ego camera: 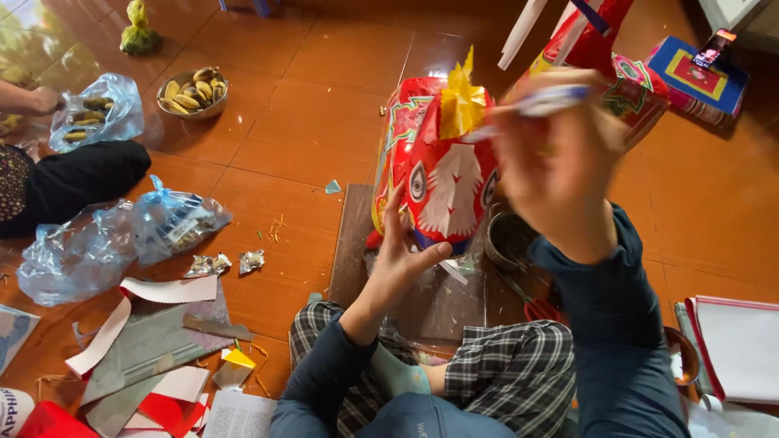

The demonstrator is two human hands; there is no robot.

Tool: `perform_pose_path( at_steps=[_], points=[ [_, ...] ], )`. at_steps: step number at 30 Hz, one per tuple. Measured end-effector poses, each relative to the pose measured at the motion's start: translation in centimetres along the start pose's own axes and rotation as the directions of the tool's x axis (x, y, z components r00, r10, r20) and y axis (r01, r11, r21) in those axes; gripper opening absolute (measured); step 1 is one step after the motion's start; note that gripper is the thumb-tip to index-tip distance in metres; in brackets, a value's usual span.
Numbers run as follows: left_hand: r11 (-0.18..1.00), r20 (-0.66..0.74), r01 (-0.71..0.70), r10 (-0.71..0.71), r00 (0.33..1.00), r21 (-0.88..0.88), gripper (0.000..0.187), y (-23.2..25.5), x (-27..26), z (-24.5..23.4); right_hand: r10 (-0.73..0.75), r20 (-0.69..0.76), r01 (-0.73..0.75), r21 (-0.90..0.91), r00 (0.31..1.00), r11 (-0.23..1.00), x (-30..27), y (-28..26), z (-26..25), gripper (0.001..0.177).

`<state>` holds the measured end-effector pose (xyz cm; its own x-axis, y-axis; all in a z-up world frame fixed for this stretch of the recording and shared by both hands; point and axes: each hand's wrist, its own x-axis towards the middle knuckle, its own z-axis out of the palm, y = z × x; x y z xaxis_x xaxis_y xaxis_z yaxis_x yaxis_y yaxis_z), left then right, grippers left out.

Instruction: Assembling and decorating paper horse models by folding and gluing paper pieces.

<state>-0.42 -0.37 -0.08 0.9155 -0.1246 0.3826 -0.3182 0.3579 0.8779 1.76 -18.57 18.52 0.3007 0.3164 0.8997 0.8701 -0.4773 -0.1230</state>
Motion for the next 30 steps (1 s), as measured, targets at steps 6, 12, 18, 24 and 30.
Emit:
perform_pose_path(
  at_steps=[6,12,18,24,30],
  points=[
    [0.999,-0.032,0.047,-0.047,0.998,0.008,0.111,0.8,-0.1,0.4,-0.178,0.213,0.177,0.023,0.961,0.984,4.5,-1.9,2.6,0.021],
    [0.996,-0.018,0.053,-0.054,0.998,-0.072,0.112,0.9,-0.1,0.4,-0.239,0.286,0.279,-0.108,0.928,0.954,4.9,-0.8,4.0,0.035],
    [0.985,0.009,-0.046,0.048,0.999,-0.165,0.112,-0.3,0.2,0.3,-0.163,0.344,0.253,-0.235,0.925,0.939,3.7,1.9,6.1,0.029],
    [0.972,0.033,-0.123,0.132,0.991,-0.200,0.118,-1.5,1.0,0.4,-0.172,0.168,0.184,-0.061,0.971,0.981,3.4,-1.5,1.9,0.024],
    [0.992,-0.073,-0.114,0.110,0.991,-0.051,0.112,0.2,3.1,1.1,-0.084,0.215,0.094,-0.034,0.973,0.995,0.2,0.3,-0.3,0.046]
  ],
)
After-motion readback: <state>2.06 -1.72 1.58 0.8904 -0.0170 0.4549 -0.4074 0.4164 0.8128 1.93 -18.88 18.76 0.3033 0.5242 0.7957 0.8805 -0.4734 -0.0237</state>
